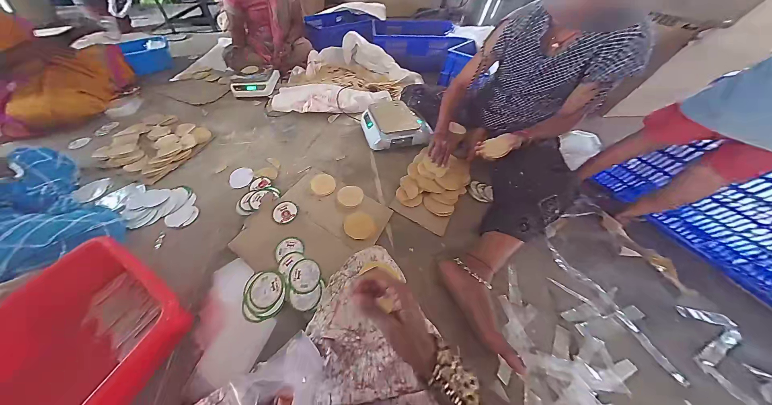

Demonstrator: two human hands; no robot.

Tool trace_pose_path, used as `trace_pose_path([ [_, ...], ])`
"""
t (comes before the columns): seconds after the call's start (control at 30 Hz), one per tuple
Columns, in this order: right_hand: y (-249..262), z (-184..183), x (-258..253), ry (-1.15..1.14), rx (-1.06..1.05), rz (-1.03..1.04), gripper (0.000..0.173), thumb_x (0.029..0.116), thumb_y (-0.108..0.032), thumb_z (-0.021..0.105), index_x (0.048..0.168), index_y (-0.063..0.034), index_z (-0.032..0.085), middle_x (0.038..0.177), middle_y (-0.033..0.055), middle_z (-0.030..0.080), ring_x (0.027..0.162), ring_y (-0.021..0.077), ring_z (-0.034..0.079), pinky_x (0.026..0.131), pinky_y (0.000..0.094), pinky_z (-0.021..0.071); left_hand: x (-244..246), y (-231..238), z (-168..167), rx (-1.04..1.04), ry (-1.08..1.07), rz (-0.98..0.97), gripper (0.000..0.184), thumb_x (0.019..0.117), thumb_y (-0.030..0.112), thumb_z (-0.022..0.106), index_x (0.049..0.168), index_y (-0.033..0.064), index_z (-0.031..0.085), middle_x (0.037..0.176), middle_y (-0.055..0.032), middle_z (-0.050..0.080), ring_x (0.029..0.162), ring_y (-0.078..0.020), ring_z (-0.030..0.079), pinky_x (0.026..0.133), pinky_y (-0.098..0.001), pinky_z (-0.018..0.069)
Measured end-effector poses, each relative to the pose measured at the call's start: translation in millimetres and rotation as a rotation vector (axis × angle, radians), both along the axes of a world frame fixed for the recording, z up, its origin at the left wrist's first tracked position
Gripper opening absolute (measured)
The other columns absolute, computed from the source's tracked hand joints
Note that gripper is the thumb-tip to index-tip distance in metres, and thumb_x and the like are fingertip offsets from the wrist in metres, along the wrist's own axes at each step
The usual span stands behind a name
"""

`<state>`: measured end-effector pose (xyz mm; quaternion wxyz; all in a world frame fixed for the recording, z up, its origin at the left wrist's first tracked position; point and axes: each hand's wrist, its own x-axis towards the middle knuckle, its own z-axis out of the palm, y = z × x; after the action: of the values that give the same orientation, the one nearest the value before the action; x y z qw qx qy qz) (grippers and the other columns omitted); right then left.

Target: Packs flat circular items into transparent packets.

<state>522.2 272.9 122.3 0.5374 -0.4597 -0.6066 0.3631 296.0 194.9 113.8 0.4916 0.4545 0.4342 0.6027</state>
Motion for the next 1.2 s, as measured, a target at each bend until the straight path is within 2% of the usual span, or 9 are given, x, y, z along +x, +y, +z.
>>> trace_pose_path([
  [0.17, 2.5, -17.4, 54.7, -0.746, -0.272, -0.188, 0.042, 0.0948, -0.036, 0.068, 0.118, -0.0009, 0.070, 0.114, 0.0189, 0.071, 0.106, 0.0348, 0.069, 0.092, 0.0508, 0.0544, -12.0, -12.6, -6.0, 0.025, 0.125, 0.129, 0.016, 0.0986, 0.011, 0.066, 0.109, 0.0215, 0.070, 0.102, 0.0148, 0.073, 0.098, -0.0014, 0.068, 0.094, -0.0267, 0.0559],
  [0.33, -13.4, -30.3, 42.5, -1.010, -0.374, -0.017, 0.055, 0.0933, -0.035, 0.068, 0.140, -0.0066, 0.061, 0.147, 0.0204, 0.055, 0.138, 0.0395, 0.051, 0.110, 0.0549, 0.0420, -15.8, -8.7, -27.4, 0.101, 0.127, 0.101, 0.013, 0.0999, 0.008, 0.062, 0.105, 0.0158, 0.071, 0.101, 0.0118, 0.074, 0.098, -0.0019, 0.069, 0.093, -0.0262, 0.0566],
  [0.57, -19.5, -35.5, 43.7, -0.986, -0.079, 0.007, 0.027, 0.0955, -0.020, 0.060, 0.112, -0.0062, 0.075, 0.122, 0.0129, 0.072, 0.115, 0.0320, 0.069, 0.092, 0.0466, 0.0582, -24.7, -0.1, -17.3, -0.003, 0.051, 0.145, 0.019, 0.1015, 0.007, 0.057, 0.104, 0.0211, 0.071, 0.091, 0.0119, 0.074, 0.086, -0.0031, 0.069, 0.085, -0.0254, 0.0577],
  [0.7, -17.0, -26.5, 43.3, -0.940, -0.240, 0.001, 0.063, 0.0923, -0.048, 0.069, 0.136, -0.0025, 0.063, 0.140, 0.0211, 0.060, 0.128, 0.0397, 0.059, 0.100, 0.0544, 0.0520, -35.1, 3.9, -16.5, 0.006, 0.067, 0.162, 0.024, 0.1038, 0.010, 0.055, 0.103, 0.0266, 0.072, 0.090, 0.0143, 0.074, 0.085, -0.0012, 0.069, 0.084, -0.0231, 0.0572],
  [0.87, 8.2, -38.0, 40.5, -0.774, -0.449, -0.192, 0.084, 0.0932, -0.038, 0.072, 0.154, 0.0076, 0.035, 0.145, 0.0309, 0.052, 0.134, 0.0470, 0.052, 0.114, 0.0591, 0.0387, -60.6, 37.5, -14.0, 0.041, 0.189, 0.240, 0.014, 0.1011, 0.004, 0.054, 0.106, 0.0096, 0.066, 0.088, 0.0102, 0.072, 0.083, -0.0034, 0.069, 0.082, -0.0251, 0.0586],
  [0.93, 21.0, -36.2, 46.0, -0.568, -0.569, -0.196, 0.075, 0.0863, -0.030, 0.080, 0.146, 0.0018, 0.047, 0.125, 0.0244, 0.065, 0.115, 0.0375, 0.065, 0.102, 0.0549, 0.0499, -72.3, 59.5, -22.4, 0.101, 0.218, 0.261, 0.011, 0.1008, 0.009, 0.058, 0.105, 0.0098, 0.068, 0.086, 0.0101, 0.073, 0.080, -0.0034, 0.069, 0.079, -0.0233, 0.0591],
  [1.03, 23.2, -24.7, 45.9, -0.093, -0.643, -0.101, 0.033, 0.0795, -0.010, 0.080, 0.110, -0.0005, 0.069, 0.093, 0.0094, 0.074, 0.084, 0.0171, 0.073, 0.079, 0.0352, 0.0617, -81.5, 80.8, -45.6, 0.140, 0.186, 0.297, 0.011, 0.1004, 0.010, 0.058, 0.104, 0.0097, 0.068, 0.084, 0.0094, 0.072, 0.078, -0.0041, 0.069, 0.079, -0.0228, 0.0587],
  [1.13, 11.9, -2.1, 42.0, 0.052, -0.639, -0.041, 0.027, 0.0813, -0.004, 0.076, 0.108, 0.0000, 0.071, 0.093, 0.0078, 0.076, 0.084, 0.0154, 0.074, 0.078, 0.0323, 0.0623, -81.7, 85.0, -64.7, 0.054, 0.112, 0.362, 0.012, 0.0997, 0.008, 0.055, 0.102, 0.0071, 0.067, 0.081, 0.0084, 0.071, 0.075, -0.0043, 0.068, 0.078, -0.0226, 0.0585],
  [1.2, 9.0, -4.7, 48.1, -0.131, -0.671, -0.022, 0.029, 0.0818, -0.008, 0.078, 0.109, -0.0003, 0.072, 0.094, 0.0082, 0.076, 0.085, 0.0153, 0.074, 0.081, 0.0331, 0.0624, -82.2, 84.2, -67.1, 0.023, 0.065, 0.392, 0.012, 0.0995, 0.007, 0.055, 0.099, 0.0061, 0.067, 0.079, 0.0066, 0.070, 0.074, -0.0055, 0.068, 0.077, -0.0231, 0.0581],
])
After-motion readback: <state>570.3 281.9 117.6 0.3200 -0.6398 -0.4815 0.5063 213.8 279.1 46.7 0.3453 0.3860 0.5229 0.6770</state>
